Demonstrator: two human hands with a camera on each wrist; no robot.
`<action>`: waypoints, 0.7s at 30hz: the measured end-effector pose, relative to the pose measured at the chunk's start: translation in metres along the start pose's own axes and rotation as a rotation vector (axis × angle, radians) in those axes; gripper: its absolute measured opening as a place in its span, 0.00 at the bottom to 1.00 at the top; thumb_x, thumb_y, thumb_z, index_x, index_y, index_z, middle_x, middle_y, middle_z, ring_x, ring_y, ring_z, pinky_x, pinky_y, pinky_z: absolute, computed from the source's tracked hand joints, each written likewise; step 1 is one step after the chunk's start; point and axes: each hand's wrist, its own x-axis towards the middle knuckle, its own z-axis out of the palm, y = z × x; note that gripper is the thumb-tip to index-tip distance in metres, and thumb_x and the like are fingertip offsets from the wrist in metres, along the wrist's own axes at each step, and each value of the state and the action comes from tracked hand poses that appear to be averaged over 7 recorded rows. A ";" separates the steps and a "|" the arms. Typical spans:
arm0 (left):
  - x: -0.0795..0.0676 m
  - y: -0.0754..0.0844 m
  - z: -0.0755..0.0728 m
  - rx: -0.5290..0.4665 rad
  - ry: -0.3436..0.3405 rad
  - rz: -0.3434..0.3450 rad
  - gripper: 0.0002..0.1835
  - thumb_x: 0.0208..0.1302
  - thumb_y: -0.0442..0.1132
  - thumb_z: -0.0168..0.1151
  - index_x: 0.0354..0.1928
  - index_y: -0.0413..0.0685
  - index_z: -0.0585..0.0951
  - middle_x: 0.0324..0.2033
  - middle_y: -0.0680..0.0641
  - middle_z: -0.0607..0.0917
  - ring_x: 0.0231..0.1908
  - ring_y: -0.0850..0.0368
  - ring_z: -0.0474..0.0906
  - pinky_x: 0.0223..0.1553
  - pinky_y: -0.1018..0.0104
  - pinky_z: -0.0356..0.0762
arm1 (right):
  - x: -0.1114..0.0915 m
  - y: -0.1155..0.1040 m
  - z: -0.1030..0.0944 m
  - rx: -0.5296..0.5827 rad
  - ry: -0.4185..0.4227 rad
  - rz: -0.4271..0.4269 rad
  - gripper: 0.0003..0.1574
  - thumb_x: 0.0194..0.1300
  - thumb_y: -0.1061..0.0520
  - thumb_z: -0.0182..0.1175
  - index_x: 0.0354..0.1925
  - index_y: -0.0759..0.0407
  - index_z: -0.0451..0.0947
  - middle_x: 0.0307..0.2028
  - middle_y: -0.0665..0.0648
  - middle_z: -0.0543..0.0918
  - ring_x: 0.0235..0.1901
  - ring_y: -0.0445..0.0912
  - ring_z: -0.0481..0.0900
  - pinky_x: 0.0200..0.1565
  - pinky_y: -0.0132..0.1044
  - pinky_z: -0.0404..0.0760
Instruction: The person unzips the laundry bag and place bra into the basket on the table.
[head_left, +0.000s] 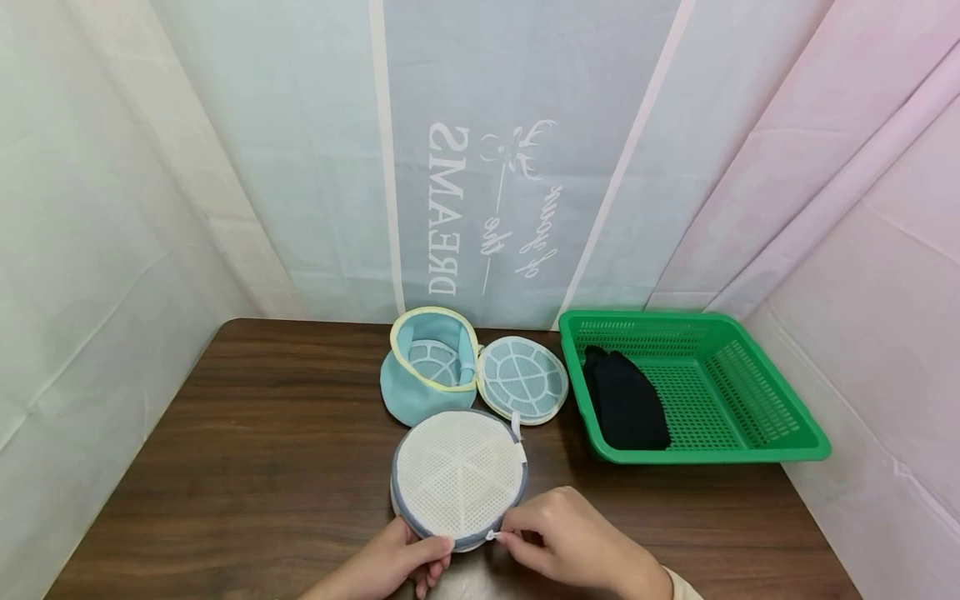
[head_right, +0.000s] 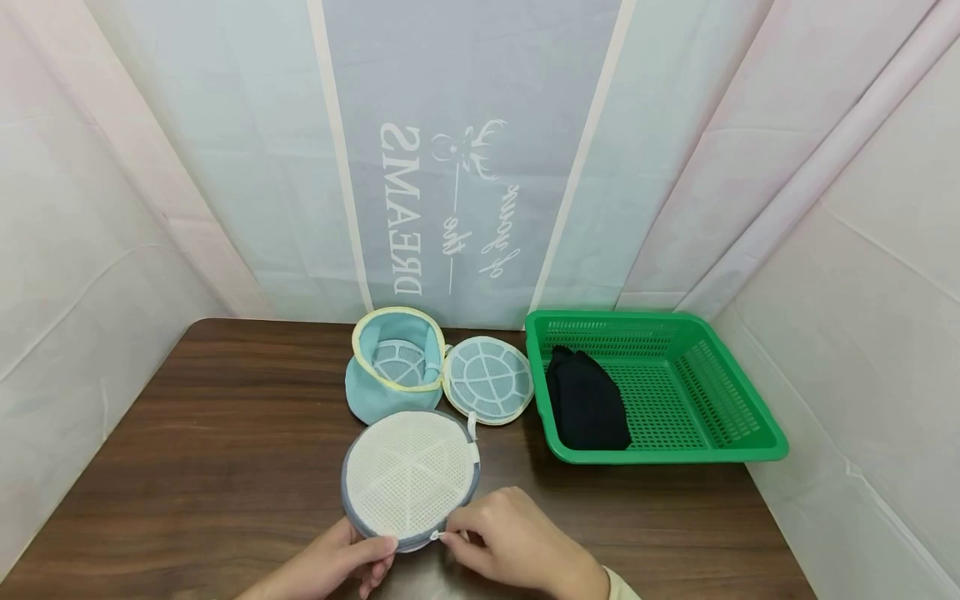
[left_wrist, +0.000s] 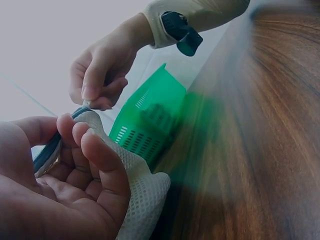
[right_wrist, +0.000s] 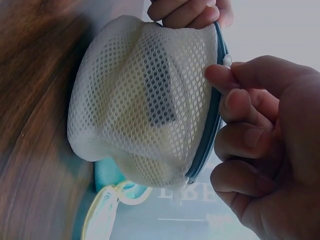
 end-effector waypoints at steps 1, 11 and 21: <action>0.000 0.000 0.000 0.000 -0.001 0.000 0.25 0.77 0.38 0.52 0.38 0.11 0.67 0.23 0.54 0.77 0.23 0.68 0.73 0.25 0.77 0.74 | -0.001 0.001 -0.001 -0.004 0.002 0.000 0.11 0.73 0.54 0.63 0.31 0.41 0.82 0.24 0.31 0.73 0.25 0.19 0.64 0.30 0.13 0.69; -0.001 -0.002 -0.001 0.014 0.011 0.003 0.24 0.77 0.37 0.52 0.37 0.11 0.67 0.23 0.54 0.77 0.23 0.68 0.73 0.25 0.77 0.74 | -0.006 0.007 -0.005 -0.012 0.033 0.015 0.12 0.71 0.56 0.65 0.31 0.40 0.81 0.23 0.31 0.72 0.24 0.20 0.62 0.27 0.13 0.67; -0.001 -0.003 -0.002 0.033 0.024 -0.018 0.23 0.76 0.36 0.52 0.38 0.12 0.68 0.23 0.53 0.76 0.23 0.67 0.73 0.24 0.76 0.74 | -0.009 0.012 -0.008 0.010 0.028 0.033 0.11 0.70 0.57 0.65 0.33 0.39 0.83 0.24 0.31 0.73 0.24 0.19 0.62 0.26 0.14 0.67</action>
